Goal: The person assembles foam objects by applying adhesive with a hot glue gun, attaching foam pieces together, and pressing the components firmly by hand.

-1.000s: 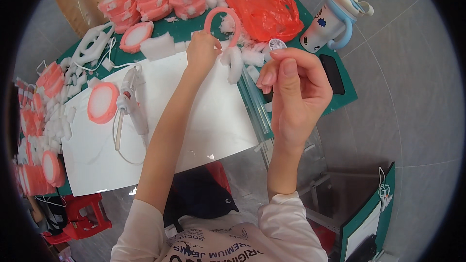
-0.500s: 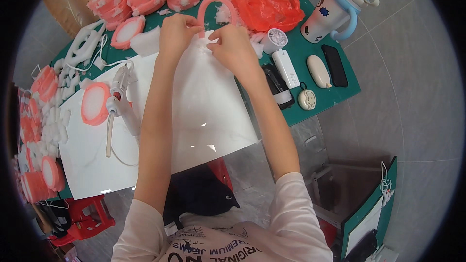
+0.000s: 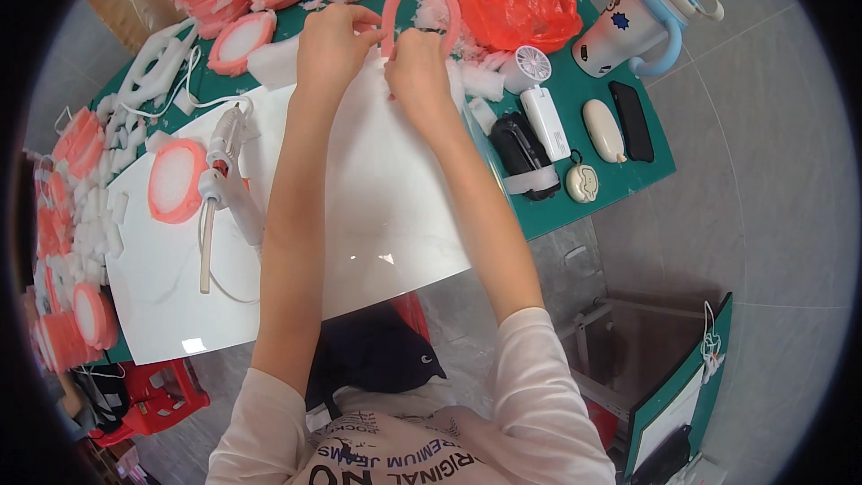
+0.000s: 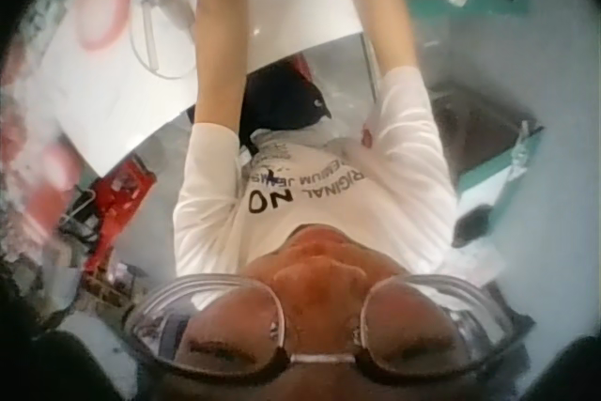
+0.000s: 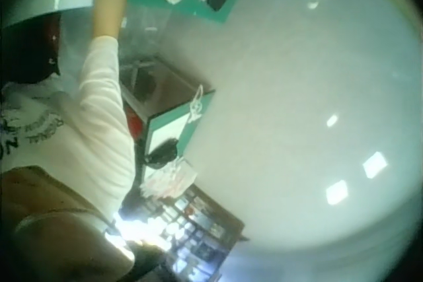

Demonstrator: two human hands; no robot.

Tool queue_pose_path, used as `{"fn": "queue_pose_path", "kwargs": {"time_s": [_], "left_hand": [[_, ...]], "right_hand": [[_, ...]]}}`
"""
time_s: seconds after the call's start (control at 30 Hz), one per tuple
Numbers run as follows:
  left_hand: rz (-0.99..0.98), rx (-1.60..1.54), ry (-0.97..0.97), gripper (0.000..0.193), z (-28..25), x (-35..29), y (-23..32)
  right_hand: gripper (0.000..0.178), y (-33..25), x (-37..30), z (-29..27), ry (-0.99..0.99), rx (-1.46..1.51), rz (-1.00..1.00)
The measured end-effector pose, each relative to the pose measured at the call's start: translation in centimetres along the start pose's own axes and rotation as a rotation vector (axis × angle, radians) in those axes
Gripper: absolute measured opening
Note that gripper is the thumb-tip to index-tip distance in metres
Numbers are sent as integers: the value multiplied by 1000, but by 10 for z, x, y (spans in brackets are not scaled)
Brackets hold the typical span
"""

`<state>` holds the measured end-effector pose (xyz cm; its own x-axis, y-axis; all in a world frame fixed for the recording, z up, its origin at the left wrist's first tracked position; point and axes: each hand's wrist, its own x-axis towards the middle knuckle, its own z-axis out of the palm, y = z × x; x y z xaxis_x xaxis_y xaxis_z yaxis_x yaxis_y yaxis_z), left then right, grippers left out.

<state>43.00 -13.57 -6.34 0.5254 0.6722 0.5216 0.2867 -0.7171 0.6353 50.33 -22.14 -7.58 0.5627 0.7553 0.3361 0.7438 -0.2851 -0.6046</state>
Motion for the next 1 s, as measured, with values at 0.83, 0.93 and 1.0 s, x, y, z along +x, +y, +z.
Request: {"fn": "queue_pose_path", "kwargs": {"time_s": [0.83,0.93,1.0], "left_hand": [[-131,282,-352,12,18,-13,-17],[-158,254,-430,13,17,-12,-10],[-151,264,-384,12,22,-12,-14]], "right_hand": [[4,-4,3,-23,297,19,-392],[4,-2,2,-25,328,33,-421],[4,-4,2,-25,348,29,-435]]}}
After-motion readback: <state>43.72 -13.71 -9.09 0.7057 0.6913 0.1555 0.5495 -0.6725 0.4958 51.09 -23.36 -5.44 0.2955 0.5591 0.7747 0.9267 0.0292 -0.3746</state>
